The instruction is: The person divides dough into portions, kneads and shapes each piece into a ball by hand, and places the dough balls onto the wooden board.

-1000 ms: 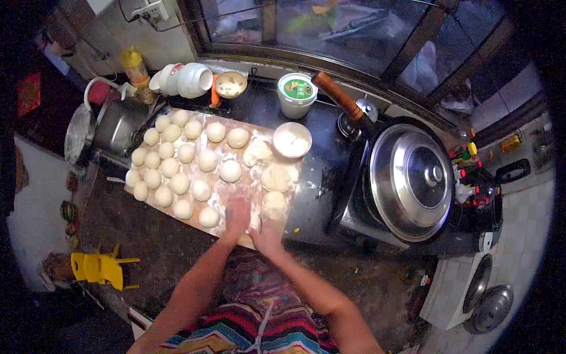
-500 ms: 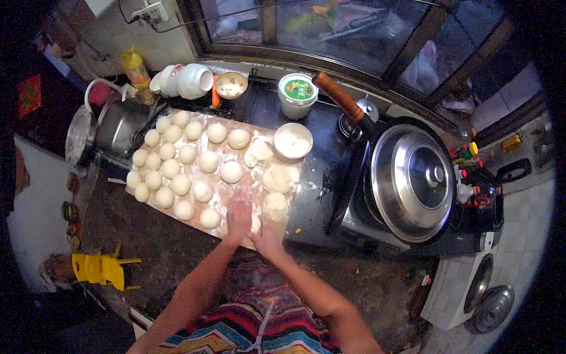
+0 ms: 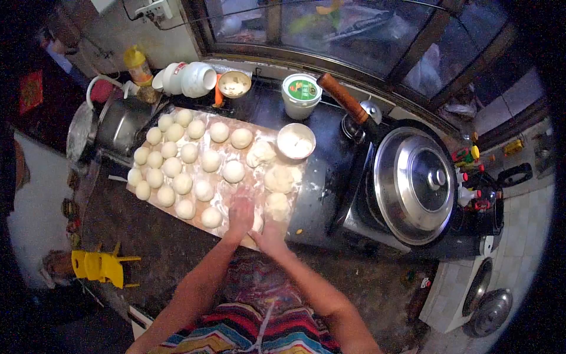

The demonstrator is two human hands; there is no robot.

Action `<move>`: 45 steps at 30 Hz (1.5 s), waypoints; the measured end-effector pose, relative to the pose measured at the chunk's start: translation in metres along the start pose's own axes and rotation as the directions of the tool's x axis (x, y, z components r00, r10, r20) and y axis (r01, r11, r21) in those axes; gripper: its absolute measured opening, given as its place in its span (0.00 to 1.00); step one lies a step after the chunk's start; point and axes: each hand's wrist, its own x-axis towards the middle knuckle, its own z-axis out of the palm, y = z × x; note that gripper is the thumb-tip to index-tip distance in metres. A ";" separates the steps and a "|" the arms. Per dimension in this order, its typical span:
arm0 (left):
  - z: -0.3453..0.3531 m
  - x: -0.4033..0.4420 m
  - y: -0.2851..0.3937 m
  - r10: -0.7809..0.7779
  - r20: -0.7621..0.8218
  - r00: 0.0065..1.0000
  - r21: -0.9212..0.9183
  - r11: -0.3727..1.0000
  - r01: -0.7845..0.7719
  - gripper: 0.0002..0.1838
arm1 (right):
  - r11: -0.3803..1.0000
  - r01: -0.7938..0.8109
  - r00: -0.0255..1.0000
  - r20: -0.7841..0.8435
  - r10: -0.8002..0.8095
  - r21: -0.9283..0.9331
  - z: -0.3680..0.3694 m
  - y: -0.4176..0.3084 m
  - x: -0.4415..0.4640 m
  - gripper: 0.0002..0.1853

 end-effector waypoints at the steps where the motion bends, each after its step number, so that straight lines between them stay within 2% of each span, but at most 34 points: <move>1: 0.012 -0.015 0.005 -0.058 -0.032 0.998 -0.255 0.966 0.048 0.17 | 0.998 0.066 0.998 -0.016 -0.066 0.023 -0.008 -0.005 -0.008 0.34; 2: 0.034 -0.040 0.012 -0.122 -0.053 0.991 -0.492 0.867 0.080 0.17 | 0.989 0.137 0.990 -0.035 -0.136 0.045 -0.014 -0.006 -0.010 0.33; 4: 0.034 -0.066 0.030 -0.254 -0.080 0.964 -0.604 0.782 0.156 0.17 | 0.957 0.263 0.965 0.054 -0.258 -0.121 -0.010 0.006 -0.027 0.31; 5: 0.006 -0.075 0.050 -0.311 -0.109 0.944 -0.507 0.834 0.216 0.17 | 0.926 0.320 0.947 0.103 -0.305 -0.200 -0.005 0.012 -0.038 0.31; 6: -0.009 -0.078 0.063 -0.362 -0.145 0.921 -0.408 0.870 0.278 0.17 | 0.934 0.296 0.955 0.078 -0.286 -0.200 0.000 0.017 -0.044 0.30; 7: -0.001 -0.074 0.061 -0.381 -0.201 0.902 -0.437 0.859 0.265 0.18 | 0.940 0.276 0.961 0.054 -0.270 -0.202 0.008 0.020 -0.046 0.30; 9: 0.008 -0.046 0.030 -0.144 -0.265 0.953 -0.225 0.971 0.084 0.18 | 0.952 0.219 0.971 -0.048 -0.234 -0.215 0.006 0.010 -0.037 0.30; 10: 0.011 -0.030 0.017 -0.020 -0.274 0.962 -0.114 0.993 -0.012 0.18 | 0.968 0.192 0.976 -0.071 -0.206 -0.163 0.001 0.007 -0.026 0.31; 13: 0.009 0.001 0.005 -0.026 -0.318 0.948 -0.128 0.992 -0.016 0.17 | 0.988 0.153 0.978 -0.141 -0.152 -0.004 0.009 0.014 -0.009 0.33; 14: 0.004 0.000 0.006 -0.008 -0.112 0.994 -0.072 0.997 0.000 0.17 | 0.987 0.151 0.976 -0.166 -0.141 0.047 0.014 0.018 -0.005 0.34; 15: -0.015 -0.003 0.015 -0.005 0.102 0.995 -0.015 1.000 0.007 0.17 | 0.990 0.108 0.986 -0.139 -0.095 0.091 0.014 0.019 -0.006 0.32; 16: -0.025 -0.005 0.021 -0.015 0.312 0.950 0.041 0.999 0.003 0.18 | 0.988 0.148 0.981 -0.137 -0.141 0.045 0.010 0.016 -0.009 0.30; 17: -0.012 -0.020 0.021 -0.001 0.172 0.985 -0.070 0.997 0.014 0.18 | 0.982 0.187 0.973 -0.135 -0.186 -0.001 0.006 0.014 -0.012 0.29; 19: 0.025 -0.070 0.021 -0.021 -0.109 0.994 -0.283 0.959 -0.011 0.19 | 0.875 0.406 0.884 -0.131 -0.449 -0.263 -0.012 0.000 -0.029 0.25; 22: -0.005 -0.082 0.057 -0.429 -0.079 0.900 -0.499 0.798 0.337 0.19 | 0.950 0.291 0.957 0.049 -0.287 -0.111 0.000 0.003 -0.047 0.22; 23: 0.005 -0.074 0.043 -0.180 -0.173 0.968 -0.153 0.976 0.155 0.18 | 0.901 0.376 0.920 -0.033 -0.391 -0.217 0.017 0.031 -0.042 0.24; 26: 0.006 -0.026 0.014 -0.097 -0.323 0.941 -0.228 0.973 0.023 0.19 | 0.997 0.068 0.979 -0.188 -0.074 -0.033 0.007 0.010 -0.024 0.29; 27: 0.008 -0.019 0.008 -0.060 -0.318 0.946 -0.164 0.986 0.007 0.19 | 0.998 0.056 0.986 -0.156 -0.061 -0.032 0.007 0.017 -0.014 0.34; 29: 0.011 0.000 -0.002 0.037 -0.320 0.947 -0.026 0.999 -0.048 0.18 | 0.994 0.112 0.977 -0.184 -0.110 -0.003 0.013 0.022 -0.007 0.33; 30: 0.002 -0.003 0.006 0.004 -0.125 0.992 -0.029 1.000 -0.008 0.17 | 0.991 0.137 0.971 -0.199 -0.132 0.011 0.017 0.025 -0.005 0.33; 31: -0.014 -0.009 0.021 -0.031 0.076 0.997 -0.025 0.999 0.033 0.16 | 0.991 0.132 0.979 -0.160 -0.126 0.027 0.016 0.026 -0.009 0.30; 32: -0.021 -0.016 0.031 -0.068 0.273 0.960 -0.010 0.997 0.073 0.16 | 0.991 0.125 0.985 -0.122 -0.119 0.043 0.015 0.027 -0.014 0.28; 34: -0.004 -0.058 0.037 -0.089 -0.030 0.996 -0.241 0.967 0.080 0.14 | 0.924 0.313 0.936 -0.091 -0.339 -0.218 -0.004 0.011 -0.032 0.26; 35: 0.002 -0.075 0.040 -0.121 -0.174 0.977 -0.355 0.933 0.053 0.13 | 0.932 0.307 0.950 0.005 -0.311 -0.192 0.001 0.014 -0.040 0.26; 37: 0.001 -0.085 0.048 -0.151 -0.189 0.970 -0.322 0.943 0.084 0.13 | 0.948 0.281 0.948 0.198 -0.250 -0.149 0.007 0.020 -0.056 0.27; 38: 0.000 -0.086 0.049 -0.168 -0.202 0.965 -0.304 0.947 0.102 0.13 | 0.938 0.304 0.952 0.094 -0.292 -0.165 0.009 0.023 -0.051 0.27; 39: 0.023 -0.078 0.029 -0.032 -0.304 0.952 -0.106 0.994 0.000 0.15 | 0.926 0.329 0.942 -0.010 -0.336 -0.184 0.012 0.025 -0.040 0.27; 40: 0.026 -0.064 0.016 -0.019 -0.312 0.950 -0.044 0.999 0.005 0.15 | 0.915 0.348 0.920 -0.112 -0.375 -0.202 0.015 0.024 -0.032 0.27; 41: 0.025 -0.043 0.006 -0.006 -0.317 0.948 0.016 1.000 0.012 0.15 | 0.984 0.174 0.980 -0.091 -0.176 -0.034 -0.001 0.000 -0.024 0.28; 42: 0.024 -0.028 -0.001 0.007 -0.319 0.948 0.073 0.997 0.017 0.15 | 0.988 0.154 0.983 -0.099 -0.154 -0.015 -0.002 -0.003 -0.016 0.28; 45: 0.025 -0.005 -0.009 -0.089 -0.347 0.934 -0.077 0.995 0.066 0.14 | 0.993 0.113 0.986 -0.123 -0.110 0.016 -0.001 0.000 -0.003 0.30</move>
